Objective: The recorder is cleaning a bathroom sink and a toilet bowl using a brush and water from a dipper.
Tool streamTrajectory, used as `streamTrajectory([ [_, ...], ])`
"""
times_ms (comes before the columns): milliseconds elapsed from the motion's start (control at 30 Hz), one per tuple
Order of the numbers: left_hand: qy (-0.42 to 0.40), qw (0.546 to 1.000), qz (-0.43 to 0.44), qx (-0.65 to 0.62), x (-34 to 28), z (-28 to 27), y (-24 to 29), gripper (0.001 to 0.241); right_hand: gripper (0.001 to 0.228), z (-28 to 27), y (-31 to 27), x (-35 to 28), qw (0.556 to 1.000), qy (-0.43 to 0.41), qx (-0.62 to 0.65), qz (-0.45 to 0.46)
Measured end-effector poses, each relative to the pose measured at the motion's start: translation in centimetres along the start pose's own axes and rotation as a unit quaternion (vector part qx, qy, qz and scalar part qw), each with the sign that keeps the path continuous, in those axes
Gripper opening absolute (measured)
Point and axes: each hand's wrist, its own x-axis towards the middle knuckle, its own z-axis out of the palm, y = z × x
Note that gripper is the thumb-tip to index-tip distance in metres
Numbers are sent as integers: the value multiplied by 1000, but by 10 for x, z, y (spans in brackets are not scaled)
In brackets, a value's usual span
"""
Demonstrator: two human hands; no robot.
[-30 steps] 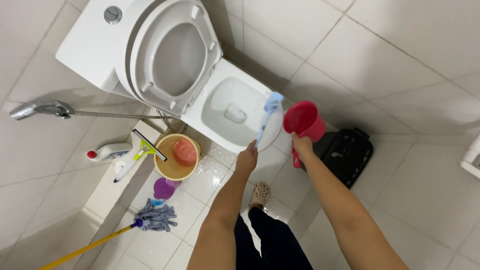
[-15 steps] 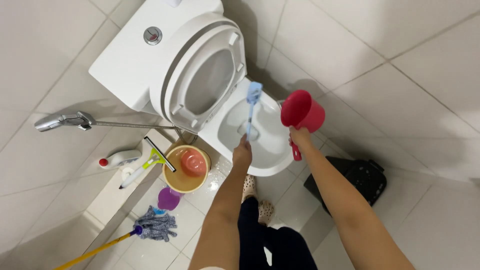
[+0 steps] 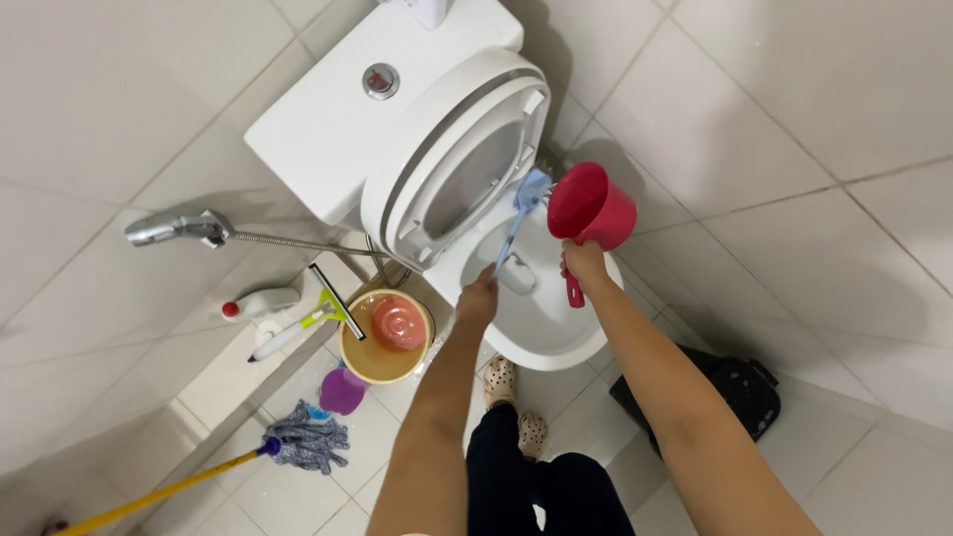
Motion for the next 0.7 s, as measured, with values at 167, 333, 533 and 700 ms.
streamTrajectory([
  [167,20,998,-29,45,-60,-26,-82,44,19,8,2,-35,1000,-24,-16,5],
  [333,129,992,-5,12,-140,-9,-136,40,20,-5,35,-67,998,-55,-21,23],
  [533,54,985,-150,-69,-199,48,-119,44,25,-41,90,-110,992,-119,15,43],
  [700,72,988,-113,-74,-232,48,-115,43,23,-53,129,-149,985,-106,-39,127],
])
